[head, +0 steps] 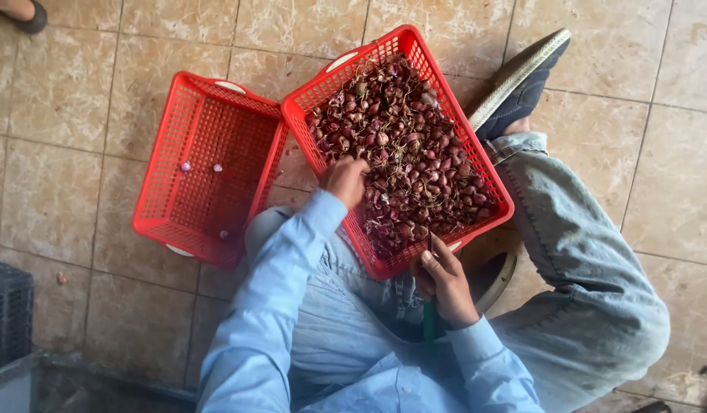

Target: Peeling the outer skin off small red onions by hand and sorting them into a separate basket.

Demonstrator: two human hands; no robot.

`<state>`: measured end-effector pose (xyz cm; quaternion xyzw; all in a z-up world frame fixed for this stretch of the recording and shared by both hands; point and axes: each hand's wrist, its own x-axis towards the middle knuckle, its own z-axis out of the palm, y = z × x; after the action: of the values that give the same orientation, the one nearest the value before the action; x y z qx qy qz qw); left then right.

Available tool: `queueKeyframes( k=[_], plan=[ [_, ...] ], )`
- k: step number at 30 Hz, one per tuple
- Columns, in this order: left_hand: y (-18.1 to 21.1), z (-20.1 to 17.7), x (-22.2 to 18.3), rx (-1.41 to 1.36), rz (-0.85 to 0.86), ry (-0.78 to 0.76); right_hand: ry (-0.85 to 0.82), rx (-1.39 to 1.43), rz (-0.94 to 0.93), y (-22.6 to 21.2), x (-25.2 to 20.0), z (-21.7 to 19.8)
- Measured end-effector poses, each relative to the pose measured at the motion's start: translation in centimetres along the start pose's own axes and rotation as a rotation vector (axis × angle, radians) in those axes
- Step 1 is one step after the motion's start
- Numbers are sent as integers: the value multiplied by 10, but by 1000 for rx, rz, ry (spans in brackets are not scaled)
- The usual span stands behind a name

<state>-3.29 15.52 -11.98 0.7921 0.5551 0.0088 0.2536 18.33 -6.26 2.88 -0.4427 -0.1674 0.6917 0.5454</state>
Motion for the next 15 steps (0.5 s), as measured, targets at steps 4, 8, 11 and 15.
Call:
queueKeyframes(
  k=[4, 8, 11, 15],
  plan=[
    [60, -29, -69, -750, 150, 67, -24, 15, -4, 2, -2, 5],
    [87, -7, -115, -1530, -43, 82, -143, -10, -13, 10, -4, 2],
    [105, -2, -129, -1702, -182, 122, -205, -27, -29, 13, -6, 1],
    [119, -7, -132, -1746, -317, 196, -269, -7, -58, 11, -8, 5]
  ],
)
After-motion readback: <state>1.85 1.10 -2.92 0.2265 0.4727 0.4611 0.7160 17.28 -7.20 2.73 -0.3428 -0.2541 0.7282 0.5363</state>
